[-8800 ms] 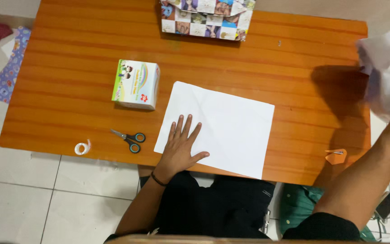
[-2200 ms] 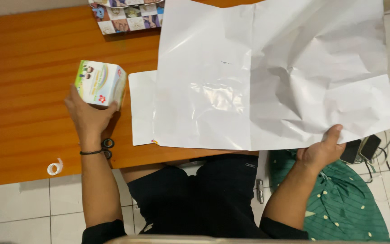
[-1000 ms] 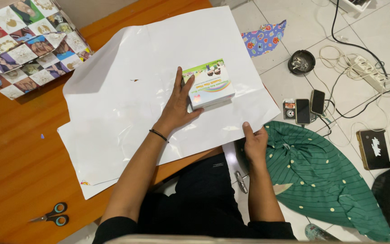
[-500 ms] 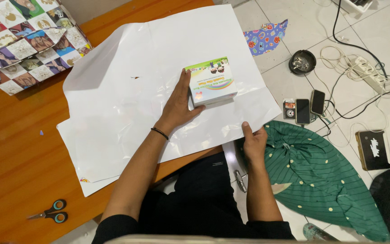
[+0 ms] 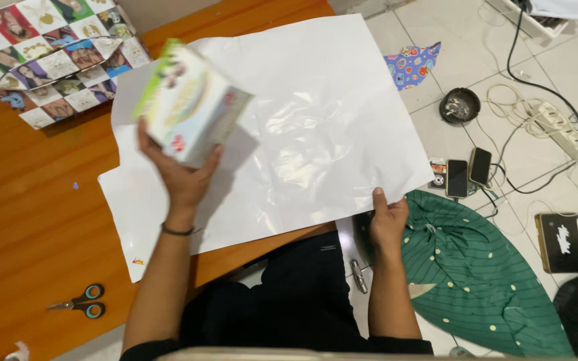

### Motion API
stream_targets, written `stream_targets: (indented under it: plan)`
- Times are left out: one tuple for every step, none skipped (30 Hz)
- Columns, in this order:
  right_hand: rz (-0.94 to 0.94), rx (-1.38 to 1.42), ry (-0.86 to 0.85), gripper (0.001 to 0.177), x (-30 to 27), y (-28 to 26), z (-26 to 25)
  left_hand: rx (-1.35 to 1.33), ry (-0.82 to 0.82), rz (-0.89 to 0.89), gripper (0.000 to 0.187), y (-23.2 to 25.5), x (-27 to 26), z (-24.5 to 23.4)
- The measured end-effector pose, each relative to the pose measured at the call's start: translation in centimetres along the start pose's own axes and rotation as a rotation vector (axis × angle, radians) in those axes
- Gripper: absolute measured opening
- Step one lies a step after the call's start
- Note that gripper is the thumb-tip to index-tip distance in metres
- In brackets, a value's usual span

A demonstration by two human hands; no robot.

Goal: The person wraps a small rectangular box with patterned wrapping paper. They measure and fold the paper around the box, then use scissors to cut tape and secure the folds. The wrapped box is placed aside, and the person begins wrapping a second box.

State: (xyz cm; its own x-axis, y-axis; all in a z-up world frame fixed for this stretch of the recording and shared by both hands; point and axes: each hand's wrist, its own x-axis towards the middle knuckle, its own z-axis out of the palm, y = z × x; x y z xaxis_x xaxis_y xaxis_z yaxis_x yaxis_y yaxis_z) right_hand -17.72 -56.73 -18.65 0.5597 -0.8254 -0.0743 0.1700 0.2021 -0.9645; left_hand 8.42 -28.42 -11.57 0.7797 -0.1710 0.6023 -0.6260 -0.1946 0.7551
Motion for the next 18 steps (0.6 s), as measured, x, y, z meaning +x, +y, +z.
stream_targets:
  plan:
    - [0.051,0.071,0.006,0.029,0.1,0.0,0.1,0.074,0.017,0.033,0.115,-0.7,0.2,-3.7]
    - [0.049,0.062,0.007,0.029,0.3,0.1,0.1,0.193,0.029,0.013,0.114,-1.2,-0.1,-7.4]
    - [0.046,0.054,0.009,0.029,0.6,0.3,0.2,0.313,0.038,-0.008,0.113,-1.8,-0.3,-11.2]
    - [0.044,0.046,0.009,0.029,0.8,0.5,0.3,0.43,0.05,-0.032,0.113,-2.4,-0.8,-15.0]
    - [0.009,0.038,-0.012,0.029,1.1,0.6,0.3,0.529,0.067,-0.048,0.113,-3.2,-1.5,-18.3]
    - [-0.026,0.029,-0.036,0.029,1.5,0.8,0.4,0.628,0.084,-0.069,0.112,-4.0,-2.5,-21.6]
    - [-0.061,0.021,-0.059,0.029,1.8,0.9,0.6,0.689,0.106,-0.109,0.112,-5.1,-2.9,-24.7]
    - [-0.063,0.048,-0.05,0.029,2.0,1.0,0.7,0.749,0.125,-0.148,0.112,-6.2,-3.4,-27.8]
    - [-0.066,0.075,-0.041,0.03,2.2,1.0,0.9,0.805,0.139,-0.184,0.112,-7.6,-3.6,-30.2]
    - [-0.069,0.1,-0.03,0.03,2.2,1.0,1.0,0.789,0.144,-0.235,0.113,-8.9,-4.1,-32.0]
    - [-0.088,0.091,-0.028,0.03,2.3,0.9,1.3,0.773,0.15,-0.285,0.115,-9.8,-4.6,-33.6]
    - [-0.11,0.082,-0.025,0.03,2.3,0.7,1.6,0.683,0.149,-0.346,0.116,-10.8,-4.5,-34.8]
    - [-0.132,0.073,-0.021,0.03,2.3,0.4,1.9,0.692,0.134,-0.399,0.119,-11.3,-4.6,-35.4]
    - [-0.141,0.07,-0.028,0.032,2.1,0.0,2.4,0.699,0.117,-0.446,0.121,-11.4,-4.2,-35.7]
    - [-0.151,0.066,-0.035,0.033,2.0,-0.5,2.7,0.805,0.086,-0.486,0.126,-11.2,-4.0,-35.0]
    - [-0.162,0.063,-0.037,0.035,1.8,-1.1,3.1,0.909,0.05,-0.524,0.131,-10.4,-3.5,-34.3]
    - [-0.187,0.05,-0.055,0.036,1.7,-1.8,3.6,0.957,0.038,-0.46,0.13,-9.0,-3.3,-33.1]
    - [-0.209,0.037,-0.067,0.037,1.5,-2.5,4.2,1.004,0.02,-0.394,0.13,-7.5,-3.6,-30.8]
